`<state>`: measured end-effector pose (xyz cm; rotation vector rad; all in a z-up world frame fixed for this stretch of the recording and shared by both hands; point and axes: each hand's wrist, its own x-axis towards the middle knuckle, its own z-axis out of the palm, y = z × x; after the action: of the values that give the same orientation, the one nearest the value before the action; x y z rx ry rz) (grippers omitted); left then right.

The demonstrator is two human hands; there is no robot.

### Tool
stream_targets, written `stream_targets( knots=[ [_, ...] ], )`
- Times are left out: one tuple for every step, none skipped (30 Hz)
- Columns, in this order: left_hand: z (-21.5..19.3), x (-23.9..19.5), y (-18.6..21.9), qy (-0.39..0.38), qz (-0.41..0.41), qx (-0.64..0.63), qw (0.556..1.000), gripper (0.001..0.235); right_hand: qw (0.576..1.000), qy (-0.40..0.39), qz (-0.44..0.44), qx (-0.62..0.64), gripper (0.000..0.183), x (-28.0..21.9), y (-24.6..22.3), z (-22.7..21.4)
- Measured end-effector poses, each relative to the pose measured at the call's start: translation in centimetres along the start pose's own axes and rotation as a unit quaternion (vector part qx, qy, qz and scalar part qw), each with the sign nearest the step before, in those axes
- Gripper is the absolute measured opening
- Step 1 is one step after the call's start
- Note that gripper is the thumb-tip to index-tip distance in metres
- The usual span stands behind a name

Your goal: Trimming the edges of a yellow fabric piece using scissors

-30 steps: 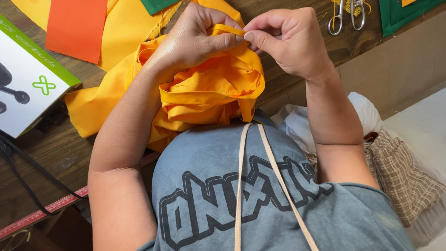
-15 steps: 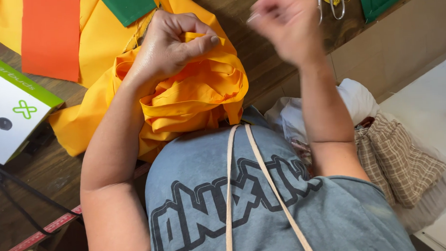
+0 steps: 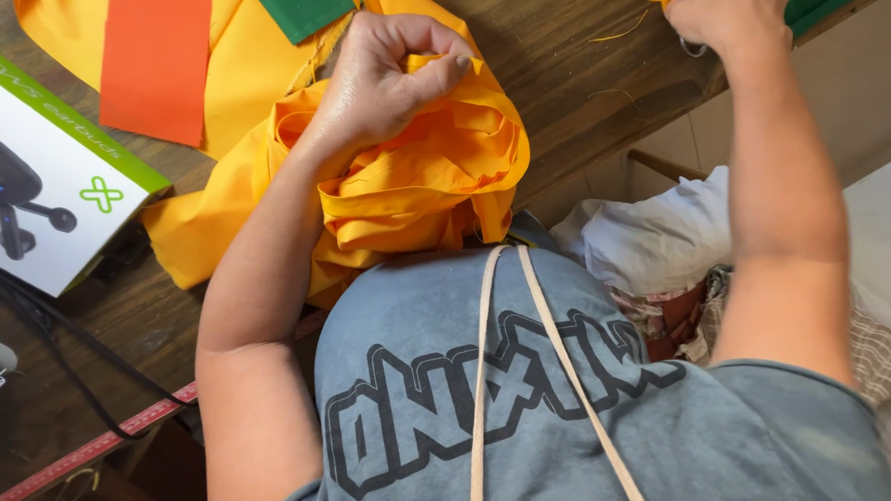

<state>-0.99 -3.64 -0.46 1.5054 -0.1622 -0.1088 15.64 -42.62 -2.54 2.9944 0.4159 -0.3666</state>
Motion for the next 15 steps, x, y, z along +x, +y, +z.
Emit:
stream_targets(
  knots=[
    [-0.1, 0.0, 0.2, 0.0, 0.002, 0.001, 1.0, 0.012, 1.0, 0.002, 0.0, 0.0, 0.062, 0.1, 1.0, 0.1],
    [-0.1, 0.0, 0.4, 0.001, -0.006, 0.001, 1.0, 0.012, 0.998, -0.045, 0.02, 0.04, 0.028, 0.4, 2.1, 0.1],
    [-0.2, -0.1, 0.5, 0.002, -0.013, 0.001, 1.0, 0.012, 0.992, -0.091, 0.04, 0.08, 0.007, 0.8, 3.1, 0.0],
    [-0.1, 0.0, 0.5, 0.007, -0.013, -0.001, 1.0, 0.012, 0.992, -0.092, 0.036, 0.077, 0.007, 0.4, 4.2, -0.8],
    [0.0, 0.0, 0.5, 0.005, -0.006, 0.001, 1.0, 0.013, 0.982, -0.084, -0.009, 0.167, 0.022, 0.1, 5.3, -1.6],
    [0.1, 0.1, 0.5, 0.0, 0.0, 0.005, 1.0, 0.014, 0.962, -0.076, -0.052, 0.257, 0.047, -0.4, 6.5, -2.3],
    [0.1, 0.2, 0.4, 0.003, 0.0, 0.003, 1.0, 0.014, 0.962, -0.078, -0.054, 0.255, 0.047, -1.8, 6.8, -4.0],
    [0.1, 0.3, 0.3, 0.002, -0.005, -0.002, 1.0, 0.014, 0.955, -0.106, -0.017, 0.276, 0.039, -3.4, 7.2, -5.6],
    [0.1, 0.3, 0.2, 0.0, -0.01, -0.007, 1.0, 0.013, 0.946, -0.134, 0.02, 0.295, 0.041, -5.1, 7.6, -7.3],
    [0.1, 0.3, 0.1, 0.0, -0.01, -0.009, 1.0, 0.013, 0.946, -0.135, 0.021, 0.295, 0.041, -6.5, 7.3, -8.9],
    [0.1, 0.3, 0.0, 0.01, -0.015, -0.015, 1.0, 0.012, 0.922, -0.183, 0.004, 0.34, 0.041, -8.0, 7.0, -10.6],
    [0.0, 0.3, 0.0, 0.02, -0.021, -0.021, 0.999, 0.011, 0.894, -0.23, -0.015, 0.383, 0.045, -9.4, 6.6, -12.3],
    [0.0, 0.4, -0.1, 0.02, -0.021, -0.022, 0.999, 0.011, 0.895, -0.231, -0.014, 0.382, 0.045, -10.5, 7.4, -12.4],
    [-0.1, 0.4, -0.2, 0.025, -0.034, -0.017, 0.999, 0.013, 0.876, -0.261, -0.016, 0.406, 0.053, -11.4, 8.1, -12.5],
    [-0.2, 0.4, -0.3, 0.03, -0.046, -0.013, 0.998, 0.014, 0.855, -0.291, -0.018, 0.429, 0.063, -12.3, 8.9, -12.6]
  ],
)
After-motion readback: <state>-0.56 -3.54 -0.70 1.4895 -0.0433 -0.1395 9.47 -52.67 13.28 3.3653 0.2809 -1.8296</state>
